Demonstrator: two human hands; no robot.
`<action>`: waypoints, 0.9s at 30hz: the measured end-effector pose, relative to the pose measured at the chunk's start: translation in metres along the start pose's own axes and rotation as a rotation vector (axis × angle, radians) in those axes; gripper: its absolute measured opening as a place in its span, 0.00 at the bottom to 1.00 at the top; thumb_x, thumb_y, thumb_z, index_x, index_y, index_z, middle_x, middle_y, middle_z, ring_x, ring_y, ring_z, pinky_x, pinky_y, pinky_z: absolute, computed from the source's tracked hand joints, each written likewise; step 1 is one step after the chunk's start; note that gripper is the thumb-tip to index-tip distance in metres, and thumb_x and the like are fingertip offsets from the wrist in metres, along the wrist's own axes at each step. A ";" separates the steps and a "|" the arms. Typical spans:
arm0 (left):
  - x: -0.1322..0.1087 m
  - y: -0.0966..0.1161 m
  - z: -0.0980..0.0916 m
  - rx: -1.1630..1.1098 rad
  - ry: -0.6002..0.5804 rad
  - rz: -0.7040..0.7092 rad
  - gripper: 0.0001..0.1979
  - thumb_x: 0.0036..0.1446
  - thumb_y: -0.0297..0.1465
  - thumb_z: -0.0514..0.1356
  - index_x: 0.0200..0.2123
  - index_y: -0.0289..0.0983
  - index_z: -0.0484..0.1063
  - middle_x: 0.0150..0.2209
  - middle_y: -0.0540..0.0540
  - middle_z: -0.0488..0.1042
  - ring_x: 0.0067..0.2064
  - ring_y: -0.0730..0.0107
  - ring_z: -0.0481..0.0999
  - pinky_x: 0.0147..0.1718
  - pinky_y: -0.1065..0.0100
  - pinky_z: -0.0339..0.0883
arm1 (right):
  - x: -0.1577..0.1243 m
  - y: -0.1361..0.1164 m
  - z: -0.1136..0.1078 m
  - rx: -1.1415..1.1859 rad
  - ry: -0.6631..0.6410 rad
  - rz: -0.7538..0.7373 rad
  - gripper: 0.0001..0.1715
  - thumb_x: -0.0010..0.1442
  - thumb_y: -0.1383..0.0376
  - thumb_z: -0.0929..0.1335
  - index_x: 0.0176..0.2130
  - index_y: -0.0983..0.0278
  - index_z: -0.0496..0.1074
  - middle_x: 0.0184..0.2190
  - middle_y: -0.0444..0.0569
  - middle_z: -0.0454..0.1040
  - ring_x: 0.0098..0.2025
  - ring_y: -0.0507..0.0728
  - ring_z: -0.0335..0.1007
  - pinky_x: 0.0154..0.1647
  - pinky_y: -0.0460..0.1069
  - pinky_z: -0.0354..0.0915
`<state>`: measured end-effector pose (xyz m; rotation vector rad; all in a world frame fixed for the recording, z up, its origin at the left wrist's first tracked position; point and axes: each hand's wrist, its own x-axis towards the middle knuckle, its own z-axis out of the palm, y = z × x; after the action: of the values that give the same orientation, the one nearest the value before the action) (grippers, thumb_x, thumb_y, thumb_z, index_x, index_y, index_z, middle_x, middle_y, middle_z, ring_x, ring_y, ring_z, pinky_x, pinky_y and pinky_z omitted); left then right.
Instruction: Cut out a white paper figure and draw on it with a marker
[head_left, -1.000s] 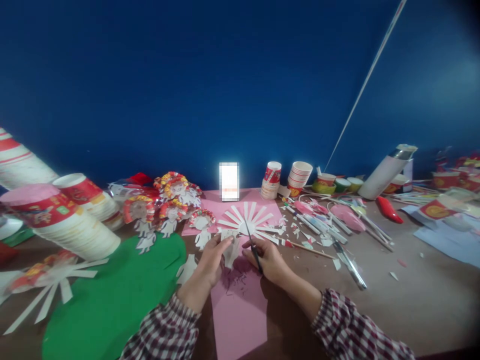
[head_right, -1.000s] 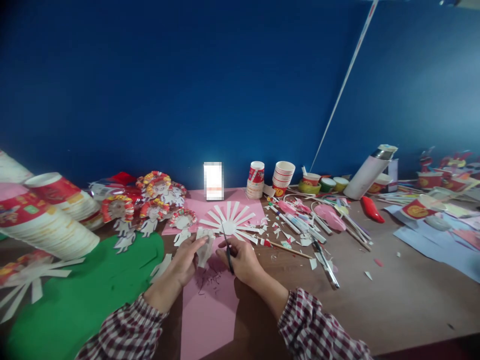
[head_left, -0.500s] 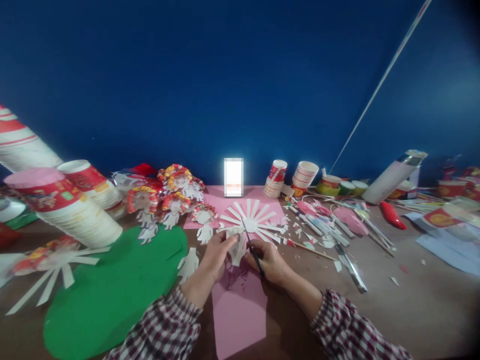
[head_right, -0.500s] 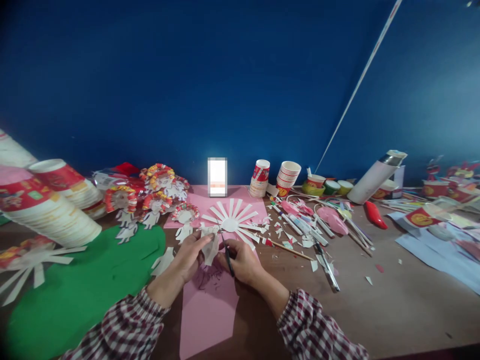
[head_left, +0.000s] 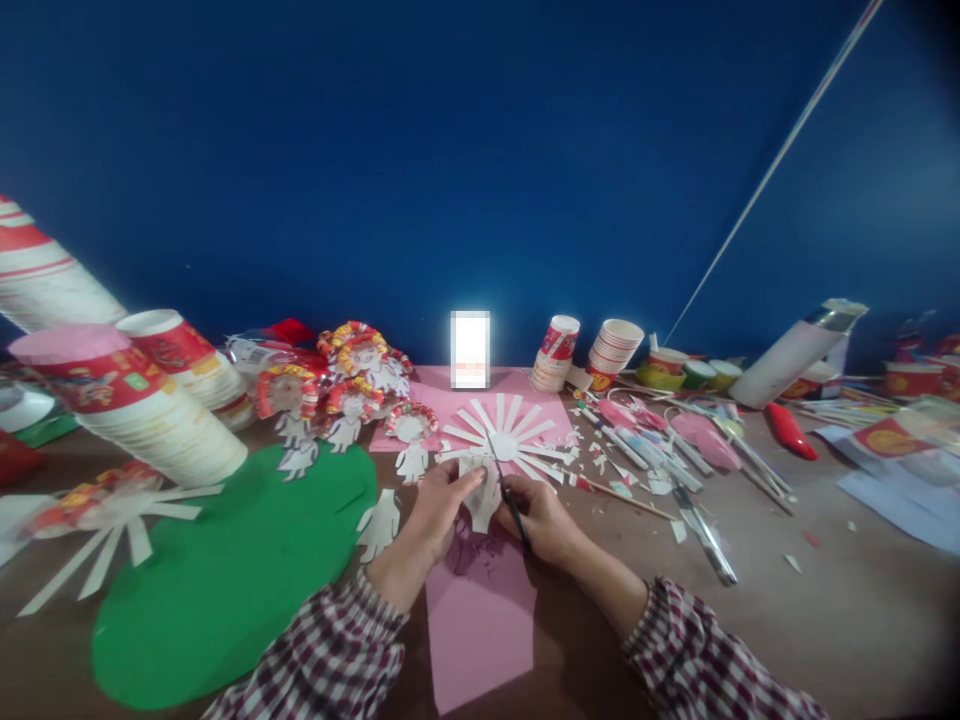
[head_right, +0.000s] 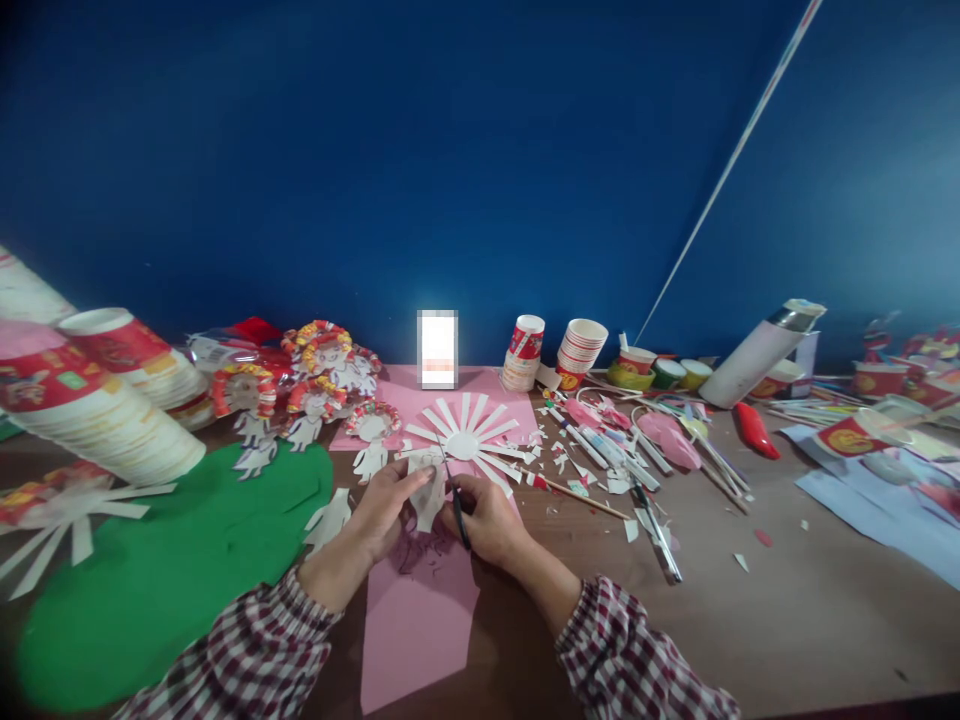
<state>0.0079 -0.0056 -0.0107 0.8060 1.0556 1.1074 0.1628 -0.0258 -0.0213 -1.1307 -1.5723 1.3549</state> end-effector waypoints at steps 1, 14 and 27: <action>0.000 0.000 0.000 0.009 0.008 0.012 0.14 0.42 0.37 0.68 0.29 0.34 0.73 0.20 0.51 0.72 0.19 0.76 0.68 0.22 0.73 0.63 | 0.000 -0.001 0.000 0.002 -0.001 -0.007 0.03 0.52 0.70 0.66 0.32 0.66 0.69 0.22 0.41 0.66 0.23 0.49 0.60 0.23 0.43 0.55; -0.002 0.002 0.002 -0.016 0.006 0.022 0.13 0.41 0.36 0.68 0.25 0.35 0.70 0.18 0.53 0.69 0.17 0.77 0.66 0.18 0.73 0.59 | -0.001 -0.003 0.000 -0.036 0.010 -0.016 0.06 0.51 0.71 0.66 0.33 0.67 0.71 0.22 0.42 0.66 0.23 0.49 0.60 0.24 0.43 0.58; -0.002 0.000 0.002 0.008 -0.024 -0.015 0.15 0.42 0.39 0.68 0.27 0.34 0.71 0.18 0.51 0.70 0.16 0.76 0.65 0.16 0.72 0.57 | -0.002 -0.014 0.001 -0.027 0.022 0.020 0.06 0.49 0.70 0.66 0.31 0.66 0.71 0.21 0.41 0.67 0.22 0.49 0.59 0.23 0.43 0.56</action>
<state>0.0093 -0.0073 -0.0098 0.8151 1.0449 1.0789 0.1604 -0.0290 -0.0081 -1.1772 -1.5711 1.3335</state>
